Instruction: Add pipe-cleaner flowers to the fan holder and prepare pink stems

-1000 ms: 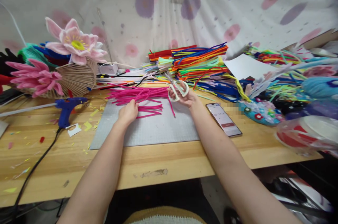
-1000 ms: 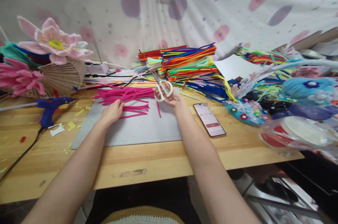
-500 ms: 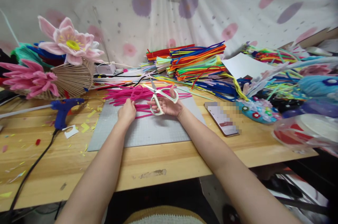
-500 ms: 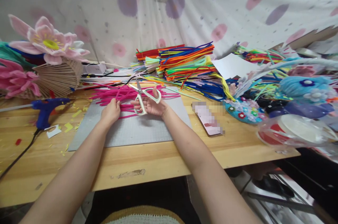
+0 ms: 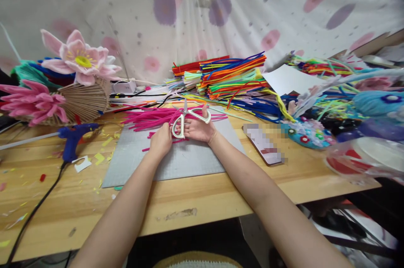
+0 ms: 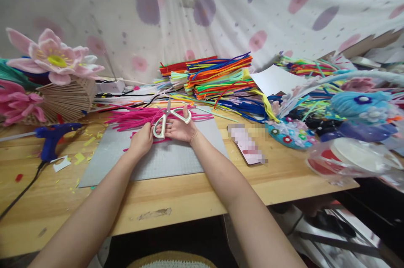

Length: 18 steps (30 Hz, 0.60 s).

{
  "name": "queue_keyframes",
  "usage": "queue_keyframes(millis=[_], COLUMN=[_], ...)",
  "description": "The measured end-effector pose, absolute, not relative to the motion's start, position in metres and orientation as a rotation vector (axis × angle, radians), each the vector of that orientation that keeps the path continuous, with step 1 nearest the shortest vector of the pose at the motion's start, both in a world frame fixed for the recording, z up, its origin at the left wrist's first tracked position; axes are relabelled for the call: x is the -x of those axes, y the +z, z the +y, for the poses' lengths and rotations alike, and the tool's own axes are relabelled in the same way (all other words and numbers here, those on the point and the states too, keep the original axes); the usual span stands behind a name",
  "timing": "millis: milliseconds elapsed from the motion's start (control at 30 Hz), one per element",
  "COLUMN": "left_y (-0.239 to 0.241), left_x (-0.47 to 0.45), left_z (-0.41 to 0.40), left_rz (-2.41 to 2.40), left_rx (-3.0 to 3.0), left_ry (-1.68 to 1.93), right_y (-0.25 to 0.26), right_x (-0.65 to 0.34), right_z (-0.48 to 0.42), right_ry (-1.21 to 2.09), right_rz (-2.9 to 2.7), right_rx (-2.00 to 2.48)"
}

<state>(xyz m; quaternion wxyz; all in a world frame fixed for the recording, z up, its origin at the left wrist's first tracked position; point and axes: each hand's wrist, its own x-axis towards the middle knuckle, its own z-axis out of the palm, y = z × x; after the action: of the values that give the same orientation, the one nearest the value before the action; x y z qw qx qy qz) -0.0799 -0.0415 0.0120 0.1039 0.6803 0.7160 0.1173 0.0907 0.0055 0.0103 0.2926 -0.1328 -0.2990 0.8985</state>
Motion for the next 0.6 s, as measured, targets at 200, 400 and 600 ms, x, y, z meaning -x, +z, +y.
queue_keyframes(millis=[200,400,600], left_y=[0.0130,0.0098,0.0095], left_x=[0.0796,0.0812,0.0847], left_z=[-0.0421,-0.0422,-0.0382], left_rz=[2.129,2.066,2.025], left_rx=[-2.003,-2.072,-2.059], left_ry=[0.350,0.381,0.411], right_y=[0.0095,0.0053,0.0044], right_x=[-0.0901,-0.0920,-0.0894], right_z=[0.0059,0.0120,0.0127], right_ry=[2.406,2.369,2.308], right_rz=[-0.805,-0.770,-0.728], right_rx=[0.347,0.336,0.336])
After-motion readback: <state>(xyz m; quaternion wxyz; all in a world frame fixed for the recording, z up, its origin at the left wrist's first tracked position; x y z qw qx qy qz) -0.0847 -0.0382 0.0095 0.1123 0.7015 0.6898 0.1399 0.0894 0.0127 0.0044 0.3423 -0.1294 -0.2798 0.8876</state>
